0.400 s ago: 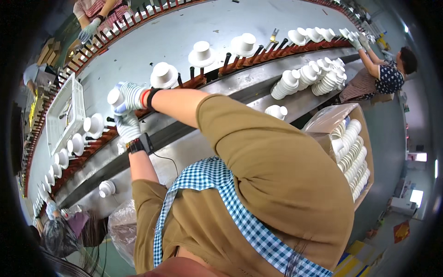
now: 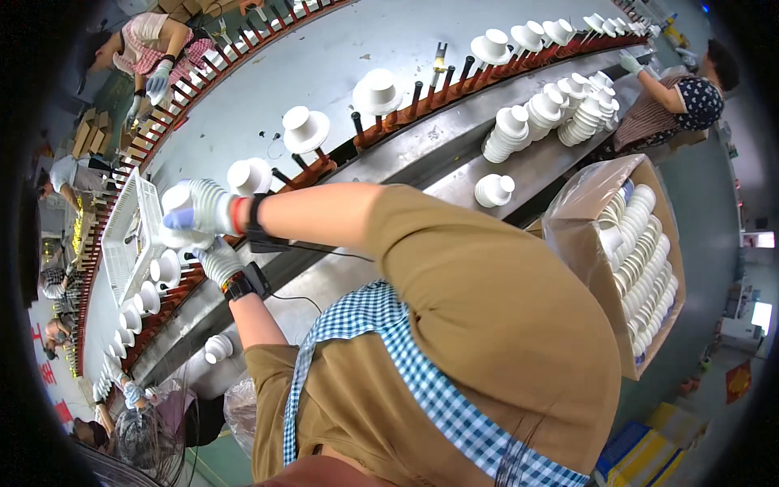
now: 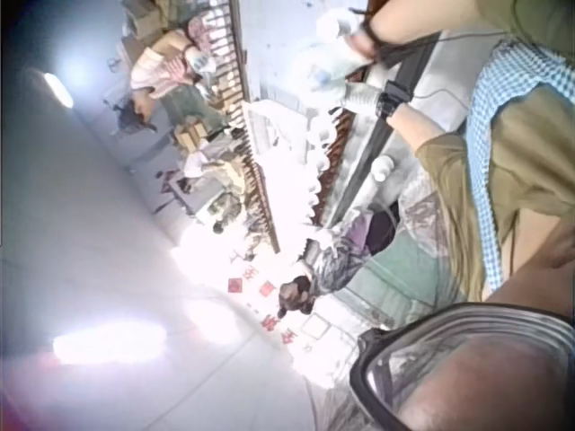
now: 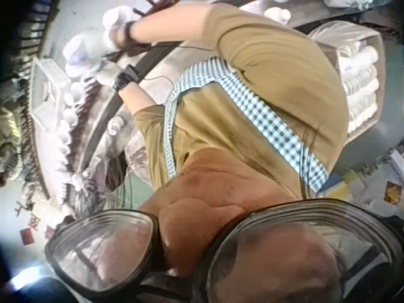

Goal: The worker is removing stacks of plastic or foam cups from a circular rotating conveyor belt and placing them into cardboard boxes for packaging.

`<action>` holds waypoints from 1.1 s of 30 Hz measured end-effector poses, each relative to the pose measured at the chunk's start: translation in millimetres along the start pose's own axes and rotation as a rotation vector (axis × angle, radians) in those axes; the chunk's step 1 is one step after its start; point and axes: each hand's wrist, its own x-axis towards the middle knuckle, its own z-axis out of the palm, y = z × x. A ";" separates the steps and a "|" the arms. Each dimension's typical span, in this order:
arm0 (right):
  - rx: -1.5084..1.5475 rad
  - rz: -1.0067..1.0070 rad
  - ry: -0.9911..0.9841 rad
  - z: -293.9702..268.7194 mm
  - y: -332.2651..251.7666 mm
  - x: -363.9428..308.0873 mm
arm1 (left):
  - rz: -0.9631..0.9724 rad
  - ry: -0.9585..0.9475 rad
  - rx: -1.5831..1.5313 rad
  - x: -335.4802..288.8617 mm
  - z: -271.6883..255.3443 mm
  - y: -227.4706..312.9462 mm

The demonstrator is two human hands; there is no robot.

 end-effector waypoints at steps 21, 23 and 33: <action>0.012 0.164 0.103 -414.9 -98.3 -98.4 | 0.333 -0.226 -1.451 -27.1 -117.0 452.8; -0.596 -0.135 0.006 -398.8 -82.2 -93.4 | 0.200 -0.135 -1.790 -31.2 -83.0 439.1; -1.054 0.137 0.141 -358.0 -84.8 -100.1 | 0.492 0.029 -1.377 -83.6 -30.4 393.5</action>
